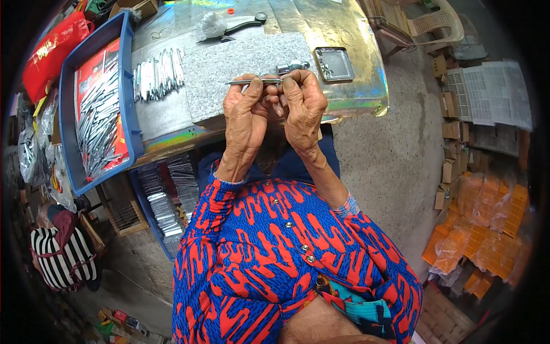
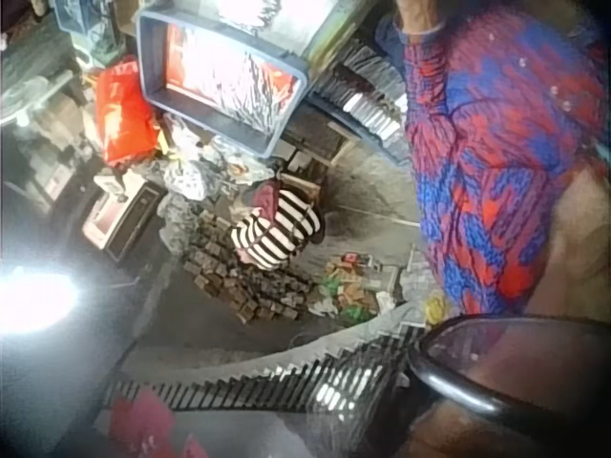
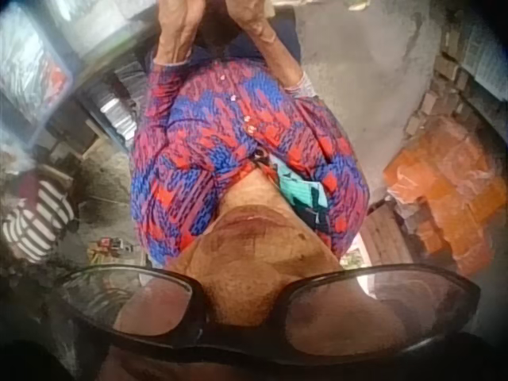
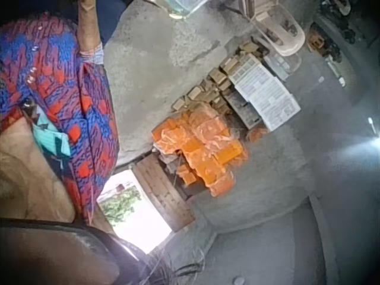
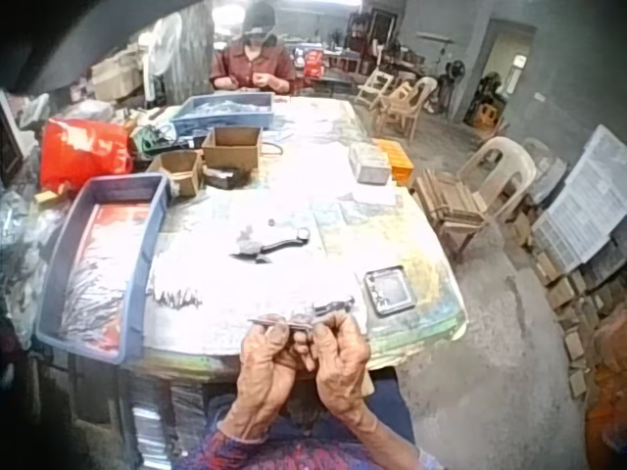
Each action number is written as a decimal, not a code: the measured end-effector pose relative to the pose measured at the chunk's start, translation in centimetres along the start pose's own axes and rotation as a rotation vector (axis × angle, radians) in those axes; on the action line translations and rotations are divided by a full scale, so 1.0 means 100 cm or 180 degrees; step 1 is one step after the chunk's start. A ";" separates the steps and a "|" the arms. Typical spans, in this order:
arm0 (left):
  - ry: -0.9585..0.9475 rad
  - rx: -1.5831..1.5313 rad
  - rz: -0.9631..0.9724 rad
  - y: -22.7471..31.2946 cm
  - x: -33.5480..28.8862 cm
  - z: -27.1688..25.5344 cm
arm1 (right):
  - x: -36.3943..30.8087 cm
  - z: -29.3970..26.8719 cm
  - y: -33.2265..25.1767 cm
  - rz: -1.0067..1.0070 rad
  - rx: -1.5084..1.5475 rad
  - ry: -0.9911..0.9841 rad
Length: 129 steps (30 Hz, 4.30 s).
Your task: The person assembles small metal components by fitting pieces together by hand and hammering them with a small hammer on a block.
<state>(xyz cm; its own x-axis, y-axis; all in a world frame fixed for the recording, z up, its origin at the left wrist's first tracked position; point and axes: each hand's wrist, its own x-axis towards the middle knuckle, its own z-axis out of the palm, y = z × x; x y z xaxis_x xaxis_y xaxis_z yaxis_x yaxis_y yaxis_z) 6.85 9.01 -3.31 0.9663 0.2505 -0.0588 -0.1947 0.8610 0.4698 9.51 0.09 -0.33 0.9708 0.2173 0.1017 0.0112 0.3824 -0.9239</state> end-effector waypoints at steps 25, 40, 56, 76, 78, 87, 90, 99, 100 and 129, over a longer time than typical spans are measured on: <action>0.0220 0.0427 0.0646 -0.007 -0.007 0.003 | -0.001 -0.001 0.017 -0.0256 -0.0697 0.0268; 0.0366 0.0622 0.0816 -0.011 -0.009 0.000 | -0.006 0.004 0.020 -0.0693 -0.1306 0.0350; 0.0281 0.2702 0.0993 0.017 0.000 0.007 | -0.009 -0.006 0.022 0.0463 0.0382 0.0210; -0.0052 0.3944 0.0968 0.025 0.027 0.000 | -0.013 -0.025 0.004 0.0466 0.0092 0.0203; -0.0136 0.4087 0.1031 0.025 0.029 0.000 | -0.013 -0.027 0.004 0.0446 0.0058 0.0209; -0.0624 0.4588 0.1134 0.029 0.035 0.001 | -0.007 -0.036 0.001 0.0223 -0.0555 0.0232; -0.0841 0.4831 0.1451 0.026 0.037 -0.006 | -0.004 -0.038 -0.001 0.0161 -0.0915 0.0252; -0.0954 0.4901 0.2150 0.019 0.030 -0.004 | 0.020 -0.006 -0.036 0.0104 -0.1063 -0.0530; -0.0936 0.4887 0.2167 0.018 0.030 -0.005 | 0.022 -0.003 -0.036 0.0098 -0.1079 -0.0549; -0.0837 0.4473 0.2274 0.010 0.030 -0.006 | -0.008 -0.046 -0.030 -0.0426 -0.2580 -0.0497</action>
<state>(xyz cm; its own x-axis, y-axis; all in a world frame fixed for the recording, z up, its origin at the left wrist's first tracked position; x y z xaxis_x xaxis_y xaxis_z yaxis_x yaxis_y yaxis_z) 9.48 10.92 -3.59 0.7787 0.1974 0.5956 -0.4404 -0.5042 0.7429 9.77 -5.38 0.65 0.9053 0.3608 0.2242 0.3510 -0.3378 -0.8733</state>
